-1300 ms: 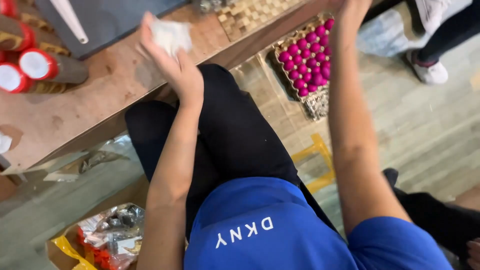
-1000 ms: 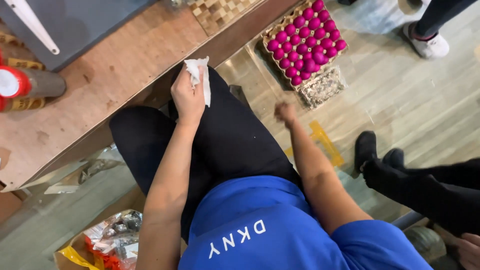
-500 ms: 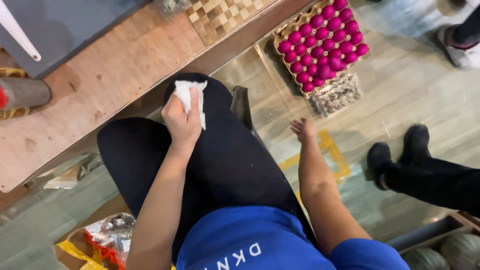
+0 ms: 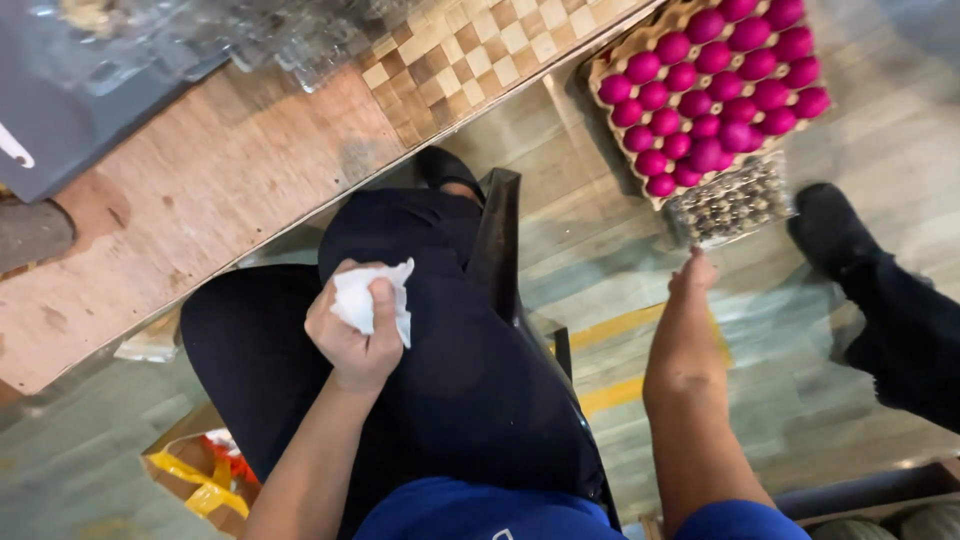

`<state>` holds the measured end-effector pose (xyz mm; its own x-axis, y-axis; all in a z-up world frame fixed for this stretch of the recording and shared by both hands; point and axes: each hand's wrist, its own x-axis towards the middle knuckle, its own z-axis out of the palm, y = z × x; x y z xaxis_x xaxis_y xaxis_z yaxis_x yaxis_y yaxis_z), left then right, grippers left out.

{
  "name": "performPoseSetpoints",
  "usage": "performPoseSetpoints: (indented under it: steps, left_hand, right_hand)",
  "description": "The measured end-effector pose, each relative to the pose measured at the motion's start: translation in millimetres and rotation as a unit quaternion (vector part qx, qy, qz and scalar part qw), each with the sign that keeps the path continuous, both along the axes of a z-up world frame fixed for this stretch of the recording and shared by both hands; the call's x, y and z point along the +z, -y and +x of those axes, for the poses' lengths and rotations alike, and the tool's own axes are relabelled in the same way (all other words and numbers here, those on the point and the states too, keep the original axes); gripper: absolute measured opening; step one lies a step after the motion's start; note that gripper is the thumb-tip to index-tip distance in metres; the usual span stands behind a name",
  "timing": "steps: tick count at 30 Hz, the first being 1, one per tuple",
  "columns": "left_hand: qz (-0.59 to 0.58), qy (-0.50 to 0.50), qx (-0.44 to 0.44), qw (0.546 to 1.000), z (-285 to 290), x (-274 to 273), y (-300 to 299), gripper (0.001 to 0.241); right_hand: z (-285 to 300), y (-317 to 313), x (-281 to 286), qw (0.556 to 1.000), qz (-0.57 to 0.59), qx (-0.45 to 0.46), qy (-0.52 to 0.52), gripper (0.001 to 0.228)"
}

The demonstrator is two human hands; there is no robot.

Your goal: Cleaning the exterior of a plastic egg carton filled with quail eggs using a white cloth.

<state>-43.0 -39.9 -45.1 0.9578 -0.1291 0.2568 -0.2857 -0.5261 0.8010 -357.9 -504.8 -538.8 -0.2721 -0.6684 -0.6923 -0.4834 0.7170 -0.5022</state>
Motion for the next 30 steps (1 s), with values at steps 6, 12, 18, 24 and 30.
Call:
performPoseSetpoints:
  steps: [6,12,18,24,30]
  left_hand:
    - [-0.057,-0.026,-0.014,0.998,6.0,0.9,6.8,0.028]
    - [-0.047,-0.014,-0.017,0.999,8.2,1.3,-0.2,0.029]
    - [-0.039,-0.019,-0.024,0.999,8.8,0.1,0.9,0.03]
    - [-0.035,-0.004,-0.031,0.999,9.8,-1.3,2.5,0.031]
    - [-0.03,0.01,-0.035,0.999,11.3,0.9,5.1,0.03]
  right_hand:
    - [-4.3,22.6,-9.5,0.998,0.048,-0.031,0.04,0.117]
    - [24.6,28.6,23.1,0.982,0.147,0.061,0.102,0.084]
    - [20.3,28.5,24.7,0.99,0.129,0.011,0.059,0.078]
    - [23.1,18.8,32.2,0.981,0.1,-0.039,0.159,0.075]
    - [44.7,-7.8,74.6,0.968,0.1,-0.096,0.209,0.044]
